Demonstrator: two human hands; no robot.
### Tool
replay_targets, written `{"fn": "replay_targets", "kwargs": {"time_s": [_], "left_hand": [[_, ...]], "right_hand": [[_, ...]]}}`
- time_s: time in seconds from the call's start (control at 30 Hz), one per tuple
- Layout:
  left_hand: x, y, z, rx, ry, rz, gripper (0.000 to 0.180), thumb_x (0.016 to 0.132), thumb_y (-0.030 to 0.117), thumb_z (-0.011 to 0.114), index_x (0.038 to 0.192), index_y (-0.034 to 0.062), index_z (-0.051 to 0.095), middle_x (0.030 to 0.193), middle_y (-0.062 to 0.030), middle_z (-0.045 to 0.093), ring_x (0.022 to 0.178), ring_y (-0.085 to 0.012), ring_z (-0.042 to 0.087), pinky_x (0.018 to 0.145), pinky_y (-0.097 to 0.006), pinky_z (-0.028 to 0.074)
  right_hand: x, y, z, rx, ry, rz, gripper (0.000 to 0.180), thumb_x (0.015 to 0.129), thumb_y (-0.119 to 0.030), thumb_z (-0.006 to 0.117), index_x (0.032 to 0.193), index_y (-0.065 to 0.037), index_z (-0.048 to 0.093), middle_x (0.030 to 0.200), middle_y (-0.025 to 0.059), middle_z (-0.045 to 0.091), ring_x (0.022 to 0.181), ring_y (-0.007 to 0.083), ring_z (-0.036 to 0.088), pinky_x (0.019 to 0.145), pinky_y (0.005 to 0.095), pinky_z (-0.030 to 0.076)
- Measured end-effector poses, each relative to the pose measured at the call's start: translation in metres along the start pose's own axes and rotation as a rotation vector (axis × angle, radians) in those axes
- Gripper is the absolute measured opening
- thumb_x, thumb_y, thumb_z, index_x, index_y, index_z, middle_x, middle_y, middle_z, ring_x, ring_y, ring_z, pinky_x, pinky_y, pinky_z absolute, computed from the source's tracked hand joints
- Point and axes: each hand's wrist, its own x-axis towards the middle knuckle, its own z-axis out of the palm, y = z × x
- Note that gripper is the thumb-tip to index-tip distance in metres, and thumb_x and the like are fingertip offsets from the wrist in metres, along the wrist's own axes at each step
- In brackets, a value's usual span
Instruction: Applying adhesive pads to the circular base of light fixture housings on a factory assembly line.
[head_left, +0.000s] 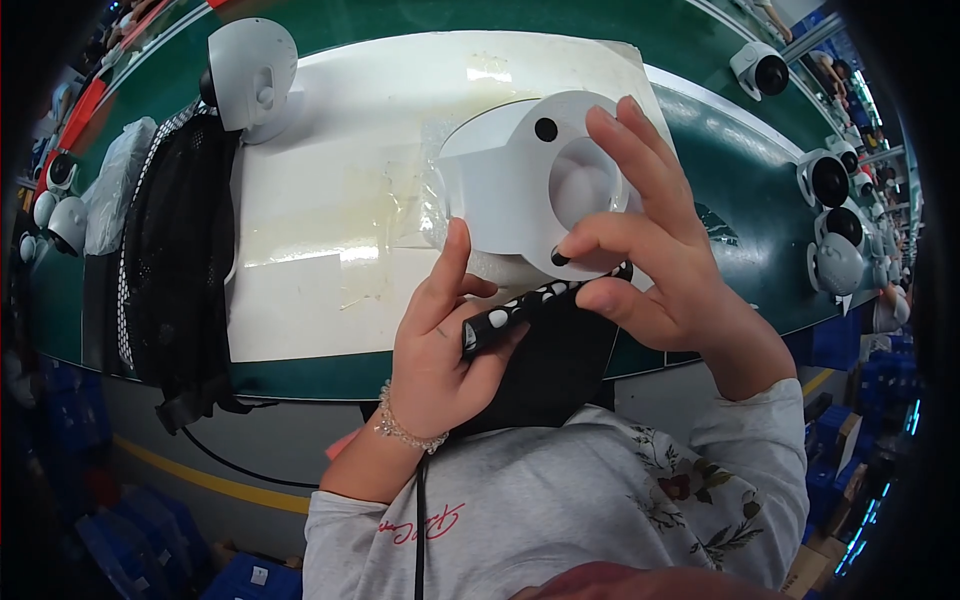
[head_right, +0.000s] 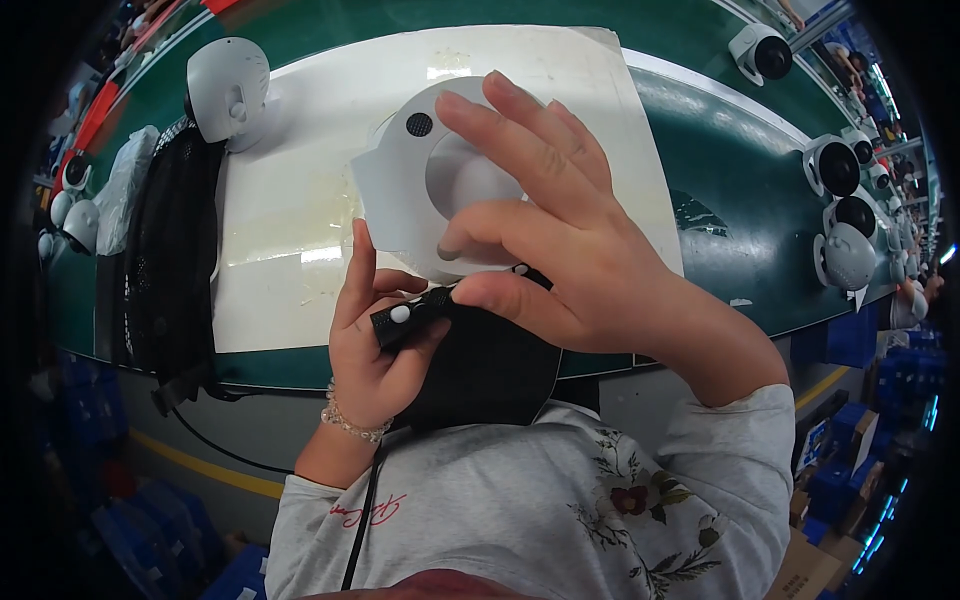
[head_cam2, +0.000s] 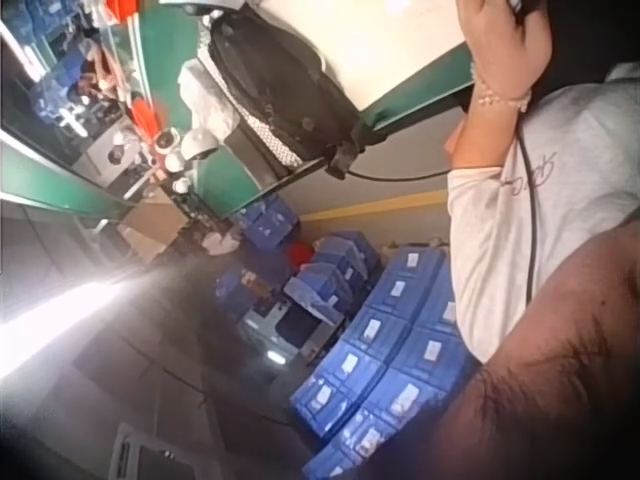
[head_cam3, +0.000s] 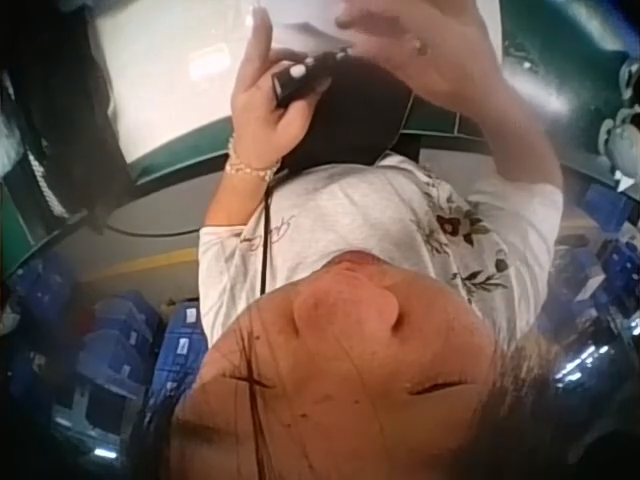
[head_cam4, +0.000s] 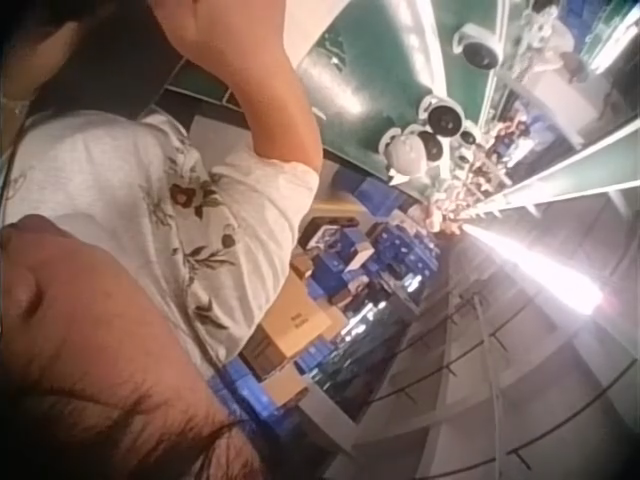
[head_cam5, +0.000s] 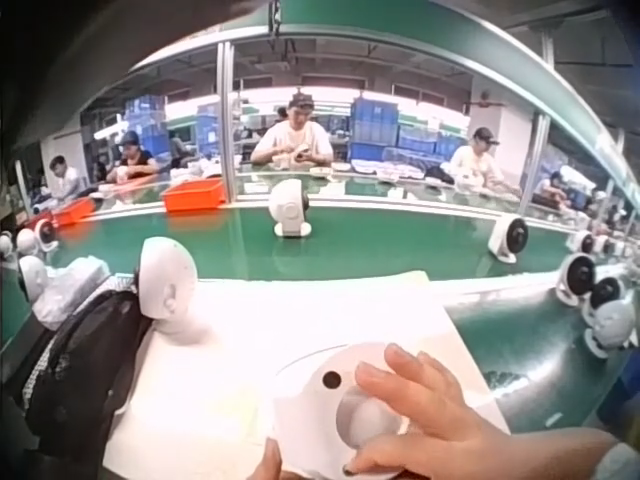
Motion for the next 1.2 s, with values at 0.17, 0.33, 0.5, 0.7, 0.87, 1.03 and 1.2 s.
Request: {"fn": "replay_targets", "kwargs": {"time_s": [0.17,0.33,0.5,0.7,0.87,1.03,1.2], "left_hand": [[0.001,0.001,0.001,-0.052,0.000,-0.015,0.022,0.061,-0.003,0.066,0.082,-0.0033,0.058,0.133,-0.0251,0.030,0.079,-0.0227,0.059,0.066,-0.028,0.048],[0.001,-0.001,0.001,-0.029,-0.002,0.036,0.023,0.062,-0.003,0.065,0.084,-0.0026,0.059,0.134,-0.0251,0.027,0.081,-0.0231,0.059,0.065,-0.028,0.049],[0.000,-0.002,0.001,-0.043,-0.003,0.041,0.024,0.062,-0.003,0.065,0.086,-0.0021,0.060,0.134,-0.0249,0.027,0.082,-0.0236,0.059,0.064,-0.028,0.049],[0.000,-0.002,0.002,-0.044,0.003,0.064,0.025,0.061,-0.004,0.065,0.086,-0.0017,0.060,0.135,-0.0246,0.027,0.082,-0.0246,0.059,0.065,-0.028,0.049],[-0.003,0.001,0.001,0.043,0.022,0.036,0.019,0.061,-0.004,0.067,0.077,-0.0004,0.057,0.137,-0.0244,0.021,0.087,-0.0219,0.057,0.062,-0.027,0.048],[-0.003,-0.002,0.003,0.108,-0.020,0.157,0.019,0.061,-0.004,0.067,0.076,-0.0008,0.057,0.138,-0.0227,0.020,0.087,-0.0221,0.057,0.062,-0.027,0.048],[-0.002,-0.001,0.007,0.082,-0.036,0.089,0.018,0.061,-0.006,0.066,0.076,-0.0016,0.056,0.139,-0.0211,0.019,0.080,-0.0209,0.058,0.063,-0.027,0.048]], "right_hand": [[-0.012,0.007,0.002,-0.370,0.061,-0.240,0.039,0.083,-0.046,0.048,0.090,-0.011,0.062,0.132,0.0160,0.034,0.127,0.0359,0.022,0.100,0.0464,0.022],[-0.021,-0.012,0.007,-0.414,0.179,-0.119,0.034,0.081,-0.046,0.051,0.091,-0.016,0.064,0.124,0.0096,0.042,0.122,0.0333,0.030,0.099,0.0457,0.021],[-0.016,-0.021,0.010,-0.250,0.047,-0.099,0.022,0.072,-0.032,0.064,0.088,-0.017,0.065,0.120,0.0070,0.047,0.122,0.0323,0.031,0.100,0.0452,0.020],[-0.025,-0.011,0.014,-0.146,0.101,-0.202,0.014,0.065,-0.023,0.070,0.075,-0.016,0.063,0.118,0.0062,0.050,0.122,0.0323,0.031,0.099,0.0451,0.020],[-0.031,0.010,0.001,0.106,0.310,0.223,0.010,0.071,-0.015,0.066,0.078,-0.009,0.061,0.125,0.0120,0.044,0.122,0.0317,0.030,0.098,0.0413,0.026],[-0.035,0.012,0.004,0.345,0.273,0.334,0.010,0.076,-0.016,0.062,0.082,-0.008,0.063,0.127,0.0137,0.041,0.124,0.0320,0.028,0.098,0.0413,0.025],[-0.037,0.011,0.007,0.318,0.279,0.326,0.010,0.077,-0.016,0.062,0.084,-0.009,0.064,0.127,0.0146,0.041,0.124,0.0310,0.028,0.098,0.0393,0.026]]}}
